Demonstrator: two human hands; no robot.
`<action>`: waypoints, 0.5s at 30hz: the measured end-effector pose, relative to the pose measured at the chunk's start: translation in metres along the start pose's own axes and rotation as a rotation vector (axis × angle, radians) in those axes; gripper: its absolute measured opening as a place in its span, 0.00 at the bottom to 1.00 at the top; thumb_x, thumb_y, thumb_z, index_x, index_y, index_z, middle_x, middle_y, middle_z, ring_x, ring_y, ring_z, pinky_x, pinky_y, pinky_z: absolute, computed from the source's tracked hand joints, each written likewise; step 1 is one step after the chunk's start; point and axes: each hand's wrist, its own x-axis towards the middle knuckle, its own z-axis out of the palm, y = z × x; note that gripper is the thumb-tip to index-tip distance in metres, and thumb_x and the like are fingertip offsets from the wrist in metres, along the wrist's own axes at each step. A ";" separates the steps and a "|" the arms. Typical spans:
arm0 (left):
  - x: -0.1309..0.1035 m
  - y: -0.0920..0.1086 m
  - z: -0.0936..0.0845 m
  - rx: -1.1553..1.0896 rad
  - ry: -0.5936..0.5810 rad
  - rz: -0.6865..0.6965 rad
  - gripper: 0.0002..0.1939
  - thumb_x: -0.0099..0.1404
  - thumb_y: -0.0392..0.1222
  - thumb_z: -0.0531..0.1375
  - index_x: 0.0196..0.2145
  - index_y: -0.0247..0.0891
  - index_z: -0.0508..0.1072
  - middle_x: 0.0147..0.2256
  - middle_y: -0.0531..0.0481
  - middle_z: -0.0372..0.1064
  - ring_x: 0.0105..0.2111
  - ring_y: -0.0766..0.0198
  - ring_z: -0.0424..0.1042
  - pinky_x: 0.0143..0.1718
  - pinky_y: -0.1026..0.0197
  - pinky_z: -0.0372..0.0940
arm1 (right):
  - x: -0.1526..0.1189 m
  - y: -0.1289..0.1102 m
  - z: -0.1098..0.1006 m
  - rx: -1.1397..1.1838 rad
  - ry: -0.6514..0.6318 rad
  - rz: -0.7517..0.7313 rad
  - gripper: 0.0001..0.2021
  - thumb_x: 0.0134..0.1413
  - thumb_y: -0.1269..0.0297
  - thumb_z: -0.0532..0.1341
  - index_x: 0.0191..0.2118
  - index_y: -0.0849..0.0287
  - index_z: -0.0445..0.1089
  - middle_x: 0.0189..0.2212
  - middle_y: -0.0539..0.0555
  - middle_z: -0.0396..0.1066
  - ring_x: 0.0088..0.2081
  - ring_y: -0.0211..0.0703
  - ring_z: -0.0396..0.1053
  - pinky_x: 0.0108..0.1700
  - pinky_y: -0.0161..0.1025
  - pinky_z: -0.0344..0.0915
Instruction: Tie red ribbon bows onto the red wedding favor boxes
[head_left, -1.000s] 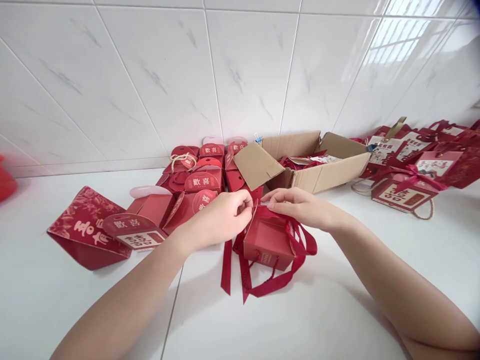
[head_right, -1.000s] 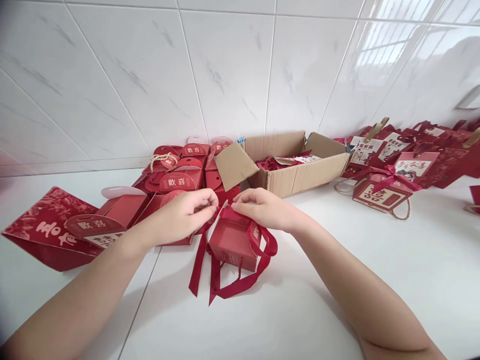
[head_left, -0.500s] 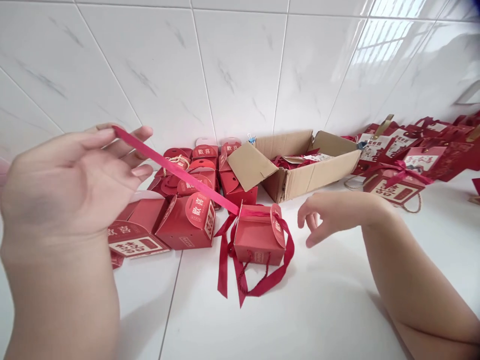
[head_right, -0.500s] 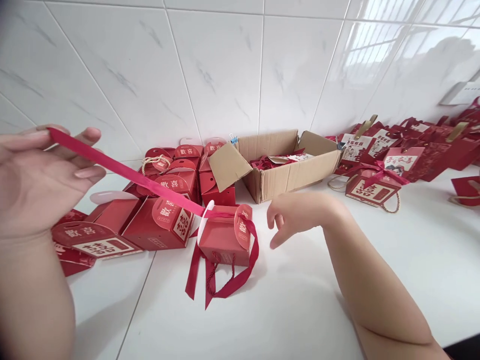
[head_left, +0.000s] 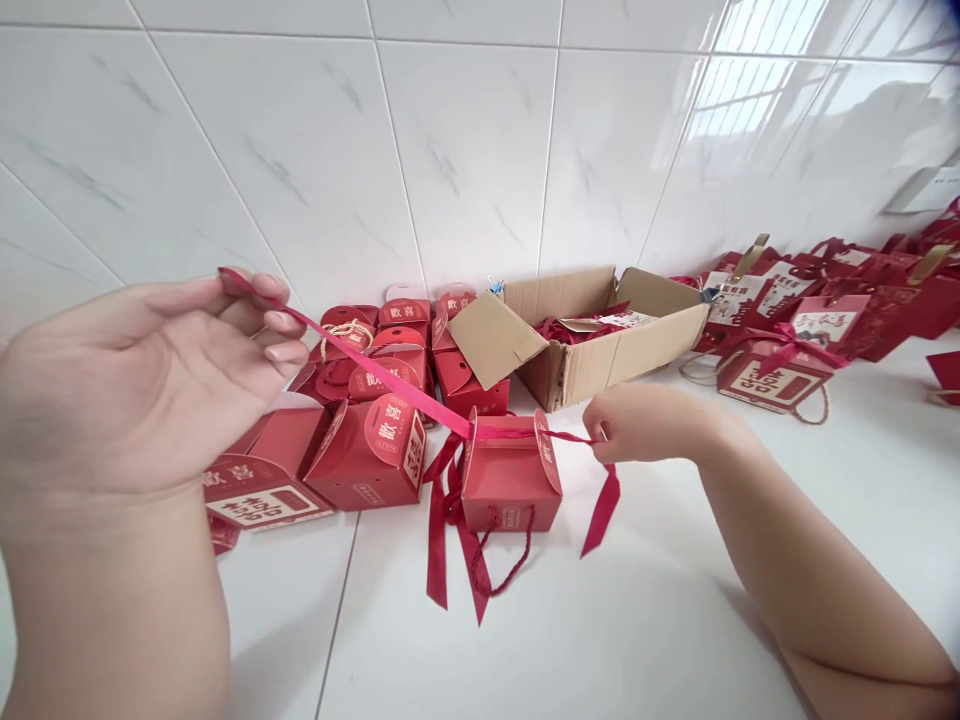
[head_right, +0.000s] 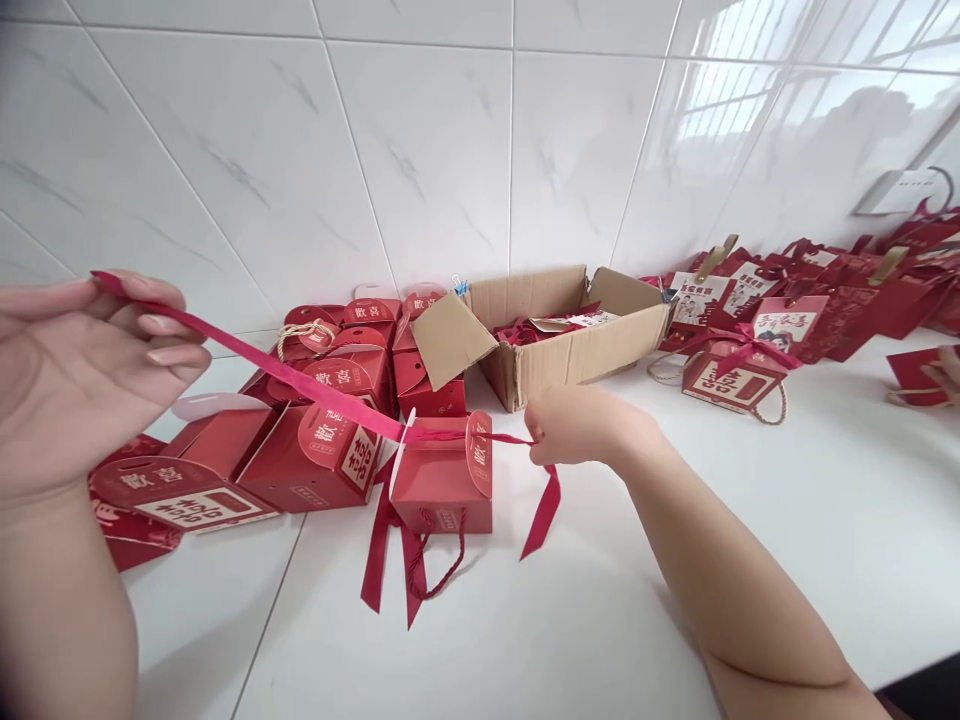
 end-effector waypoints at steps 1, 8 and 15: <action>0.000 -0.001 0.000 -0.039 0.007 -0.026 0.07 0.54 0.47 0.63 0.33 0.56 0.71 0.34 0.50 0.72 0.46 0.51 0.68 0.41 0.48 0.69 | -0.002 0.003 -0.001 -0.018 0.045 0.027 0.06 0.44 0.63 0.57 0.29 0.56 0.70 0.29 0.52 0.74 0.30 0.46 0.70 0.26 0.37 0.57; -0.002 0.000 0.010 -0.112 0.035 -0.053 0.06 0.55 0.43 0.63 0.32 0.51 0.71 0.32 0.49 0.70 0.40 0.52 0.69 0.35 0.51 0.69 | -0.004 0.006 -0.006 0.281 0.100 -0.274 0.25 0.48 0.44 0.61 0.47 0.55 0.67 0.49 0.55 0.70 0.47 0.50 0.68 0.41 0.39 0.65; -0.001 -0.001 0.022 -0.285 0.048 -0.018 0.03 0.56 0.30 0.57 0.28 0.32 0.70 0.29 0.49 0.65 0.24 0.69 0.65 0.23 0.65 0.66 | 0.011 -0.007 0.000 0.471 0.102 -0.461 0.10 0.53 0.56 0.60 0.35 0.58 0.69 0.35 0.51 0.74 0.35 0.40 0.69 0.37 0.35 0.63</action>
